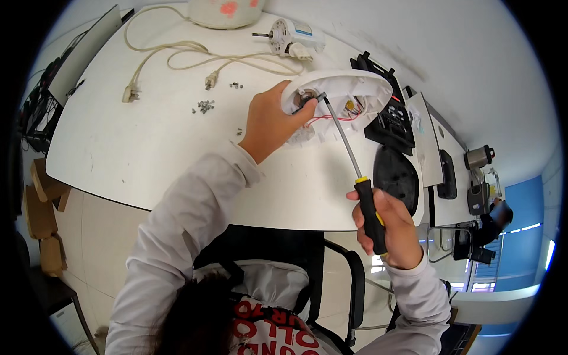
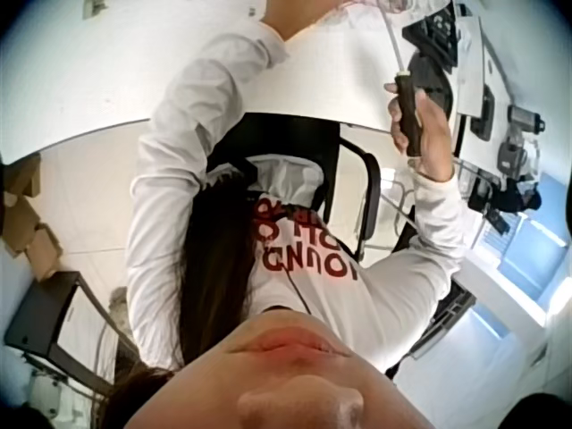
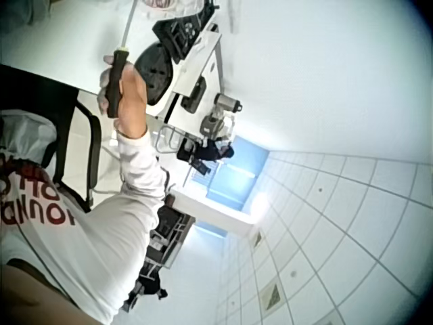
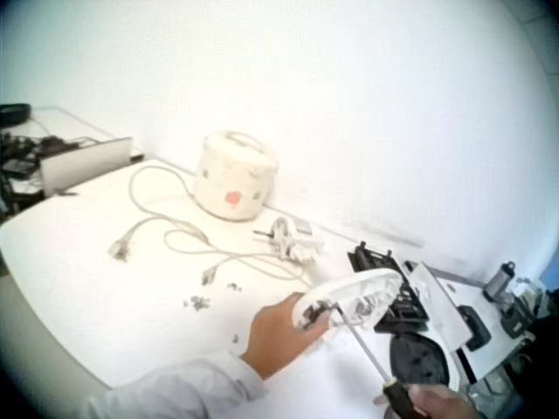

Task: The person uses a screwdriver to tighten screws on the internal components of a disassembled white appliance. They repeatedly pick up screws from the table and secure them into the device's housing while holding the unit steady.

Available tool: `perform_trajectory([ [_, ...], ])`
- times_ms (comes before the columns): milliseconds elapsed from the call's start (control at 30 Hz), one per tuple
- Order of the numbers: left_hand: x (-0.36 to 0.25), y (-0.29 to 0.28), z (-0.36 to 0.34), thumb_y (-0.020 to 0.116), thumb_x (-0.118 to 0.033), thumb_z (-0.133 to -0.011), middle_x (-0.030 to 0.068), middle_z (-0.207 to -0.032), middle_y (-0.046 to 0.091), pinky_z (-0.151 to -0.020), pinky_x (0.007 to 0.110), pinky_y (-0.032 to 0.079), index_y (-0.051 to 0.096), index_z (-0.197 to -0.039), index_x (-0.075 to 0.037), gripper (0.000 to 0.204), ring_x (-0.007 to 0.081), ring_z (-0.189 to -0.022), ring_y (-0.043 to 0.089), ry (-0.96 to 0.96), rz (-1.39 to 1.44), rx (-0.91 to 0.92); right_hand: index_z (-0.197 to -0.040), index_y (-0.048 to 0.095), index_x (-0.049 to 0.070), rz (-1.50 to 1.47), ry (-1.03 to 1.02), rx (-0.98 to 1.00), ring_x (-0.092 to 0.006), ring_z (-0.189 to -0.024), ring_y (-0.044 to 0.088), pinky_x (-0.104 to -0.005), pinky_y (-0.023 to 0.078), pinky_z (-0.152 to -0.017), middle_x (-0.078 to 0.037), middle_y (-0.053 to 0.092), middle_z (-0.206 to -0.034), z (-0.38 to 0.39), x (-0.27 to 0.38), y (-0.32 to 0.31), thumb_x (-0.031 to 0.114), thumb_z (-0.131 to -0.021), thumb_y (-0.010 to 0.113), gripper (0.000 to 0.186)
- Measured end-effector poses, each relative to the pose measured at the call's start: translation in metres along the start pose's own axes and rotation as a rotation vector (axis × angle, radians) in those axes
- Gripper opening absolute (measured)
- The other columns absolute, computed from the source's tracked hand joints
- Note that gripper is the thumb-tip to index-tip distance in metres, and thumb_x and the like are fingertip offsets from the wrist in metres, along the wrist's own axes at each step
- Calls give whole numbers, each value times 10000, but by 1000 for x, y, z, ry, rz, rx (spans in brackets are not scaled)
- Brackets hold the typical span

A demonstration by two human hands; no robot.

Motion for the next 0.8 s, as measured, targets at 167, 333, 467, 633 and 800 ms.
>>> perform_trajectory([
  [167,-1,-2,0,714,-226,-760,114,-681,673,-568,280,503,635,-935,27,318,180,-552,654,-7,-24,20,-1210,436,2,-704,79,-35,-72,-528,423,-160,302,-329,-59,519,-906,4,12,18,314,-971,443,394],
  [333,0,0,0,718,-221,-755,109,-669,672,-563,274,506,635,-939,29,321,178,-557,659,-11,22,15,-1079,495,28,-167,-31,-145,-86,-574,472,-204,426,-469,-46,551,-867,-4,5,5,104,-867,615,255],
  [467,-2,1,0,714,-218,-759,108,-669,672,-565,274,506,632,-938,27,314,179,-556,660,8,20,23,-1002,517,27,670,-298,-333,-124,-601,569,-265,471,-553,-55,540,-737,-3,7,-2,115,-884,589,164],
  [633,-2,-1,1,690,-328,-748,126,-666,648,-584,364,494,628,-853,-32,320,293,-601,628,-33,1,22,-1059,528,10,1898,-455,-717,-279,-619,617,-330,464,-491,-118,578,-796,3,16,23,184,-867,607,271],
  [800,0,1,1,691,-326,-747,126,-684,656,-590,366,497,631,-859,-33,320,295,-606,630,-39,42,13,-1058,524,-9,1931,-517,-636,-225,-455,553,-302,435,-436,-93,564,-738,9,28,30,204,-913,542,258],
])
Point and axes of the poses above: each hand's wrist, its own z-axis away from the middle knuckle, its own y-axis out of the palm, x = y × z, the point moved 2 cm from there along -z, towards the middle knuckle
